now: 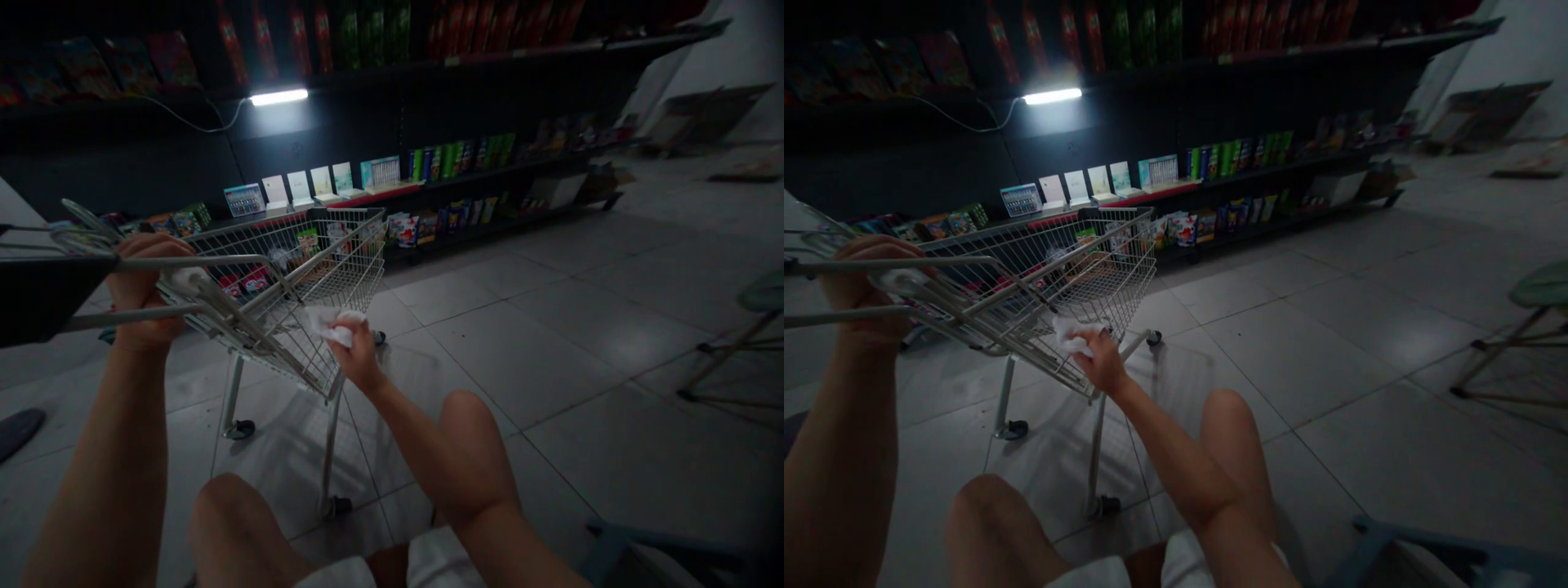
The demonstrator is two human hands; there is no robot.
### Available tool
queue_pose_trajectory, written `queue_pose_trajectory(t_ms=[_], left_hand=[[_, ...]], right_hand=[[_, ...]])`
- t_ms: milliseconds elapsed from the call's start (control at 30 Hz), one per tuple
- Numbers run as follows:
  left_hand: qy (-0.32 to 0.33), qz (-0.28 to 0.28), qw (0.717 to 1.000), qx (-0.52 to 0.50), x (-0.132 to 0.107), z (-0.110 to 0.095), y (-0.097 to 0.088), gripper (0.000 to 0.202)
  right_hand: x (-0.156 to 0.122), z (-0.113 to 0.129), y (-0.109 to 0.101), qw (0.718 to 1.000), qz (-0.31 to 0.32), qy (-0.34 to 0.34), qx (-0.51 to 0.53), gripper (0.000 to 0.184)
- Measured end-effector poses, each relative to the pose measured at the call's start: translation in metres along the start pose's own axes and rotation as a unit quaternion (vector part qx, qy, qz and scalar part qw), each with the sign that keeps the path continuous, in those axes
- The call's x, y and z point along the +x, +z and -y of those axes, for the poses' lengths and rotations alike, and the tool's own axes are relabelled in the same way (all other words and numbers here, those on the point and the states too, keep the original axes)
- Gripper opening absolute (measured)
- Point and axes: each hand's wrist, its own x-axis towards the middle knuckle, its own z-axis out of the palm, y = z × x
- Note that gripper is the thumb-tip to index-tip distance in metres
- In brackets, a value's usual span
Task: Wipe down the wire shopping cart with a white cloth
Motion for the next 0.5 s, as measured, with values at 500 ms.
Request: queue_pose_trajectory(t_ms=[500], left_hand=[[0.035, -0.022, 0.999, -0.019, 0.001, 0.001, 0.001, 0.078]], right_hand=[[0.210, -0.036, -0.014, 0.995, 0.054, 0.034, -0.077, 0.035]])
